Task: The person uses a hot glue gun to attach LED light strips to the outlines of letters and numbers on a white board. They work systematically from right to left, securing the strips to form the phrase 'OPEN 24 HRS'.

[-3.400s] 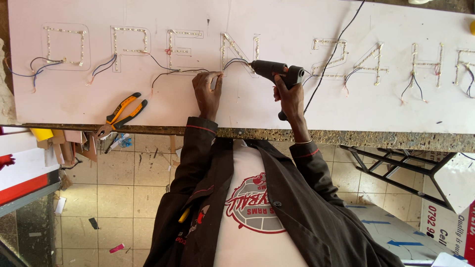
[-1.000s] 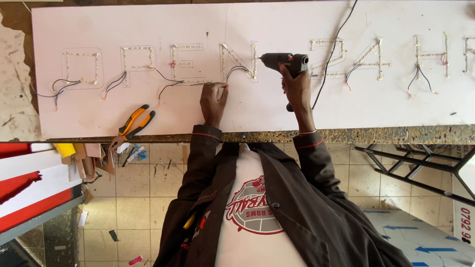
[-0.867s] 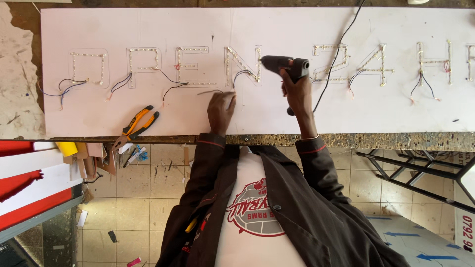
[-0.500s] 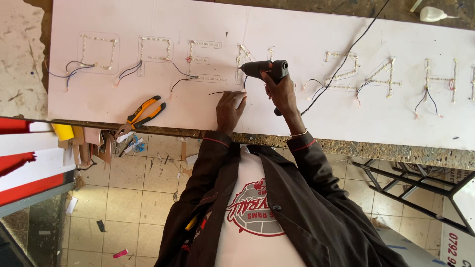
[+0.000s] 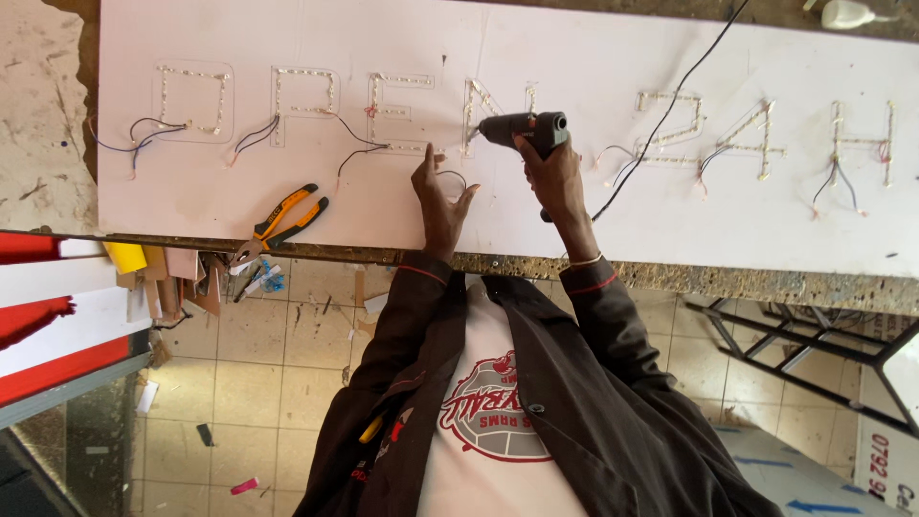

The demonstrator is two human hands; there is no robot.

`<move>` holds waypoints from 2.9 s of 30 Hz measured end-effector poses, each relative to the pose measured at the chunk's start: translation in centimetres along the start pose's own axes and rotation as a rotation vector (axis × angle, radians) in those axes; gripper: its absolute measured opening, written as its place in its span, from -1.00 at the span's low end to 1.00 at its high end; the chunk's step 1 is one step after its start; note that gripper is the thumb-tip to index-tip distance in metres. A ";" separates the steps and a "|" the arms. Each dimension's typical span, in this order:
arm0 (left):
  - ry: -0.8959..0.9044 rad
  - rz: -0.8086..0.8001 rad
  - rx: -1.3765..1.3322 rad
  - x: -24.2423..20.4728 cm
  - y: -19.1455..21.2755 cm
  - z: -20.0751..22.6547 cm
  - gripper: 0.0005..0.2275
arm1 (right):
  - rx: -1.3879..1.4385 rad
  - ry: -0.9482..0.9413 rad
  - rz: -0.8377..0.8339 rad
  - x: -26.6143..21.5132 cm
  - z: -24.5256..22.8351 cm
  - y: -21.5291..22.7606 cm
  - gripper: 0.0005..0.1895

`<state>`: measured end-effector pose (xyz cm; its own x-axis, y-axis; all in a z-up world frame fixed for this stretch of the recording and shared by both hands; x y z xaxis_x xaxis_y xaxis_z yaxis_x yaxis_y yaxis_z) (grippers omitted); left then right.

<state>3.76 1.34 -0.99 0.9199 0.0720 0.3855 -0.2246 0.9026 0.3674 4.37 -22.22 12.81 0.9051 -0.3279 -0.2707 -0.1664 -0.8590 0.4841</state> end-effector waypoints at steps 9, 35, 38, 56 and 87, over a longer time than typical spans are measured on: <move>-0.310 -0.005 0.543 -2.3 0.4 1.4 -0.60 | 0.510 0.160 -0.014 -0.9 -0.8 -0.3 -0.69; -0.268 -0.118 0.646 6.4 10.8 -3.8 -0.92 | 0.460 0.193 -0.068 -6.5 -5.7 -3.5 -0.73; -0.348 -0.068 0.623 7.4 12.3 -3.9 -0.87 | 0.194 0.143 0.040 -5.5 -2.4 -6.3 -0.68; -0.208 -0.116 0.473 7.7 12.4 -4.5 -0.37 | -0.167 -0.171 0.048 -4.0 -0.5 -6.9 -0.52; -0.286 0.049 0.530 6.5 12.4 -5.9 -0.90 | -0.036 0.023 -0.243 -2.4 -4.2 -13.8 -0.50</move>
<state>8.83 15.54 1.06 0.7981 -0.0748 0.5979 -0.4621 0.5609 0.6869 6.14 -7.94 10.32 0.9257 -0.1041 -0.3637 0.0709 -0.8966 0.4370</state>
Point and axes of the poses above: each hand's wrist, its own x-axis towards the middle knuckle, its own y-axis out of the back of the hand, z = x × y, the point moved 8 cm from there along x, towards the middle knuckle, and after that the axes turned 5 degrees about -y, right-handed, at the moved point
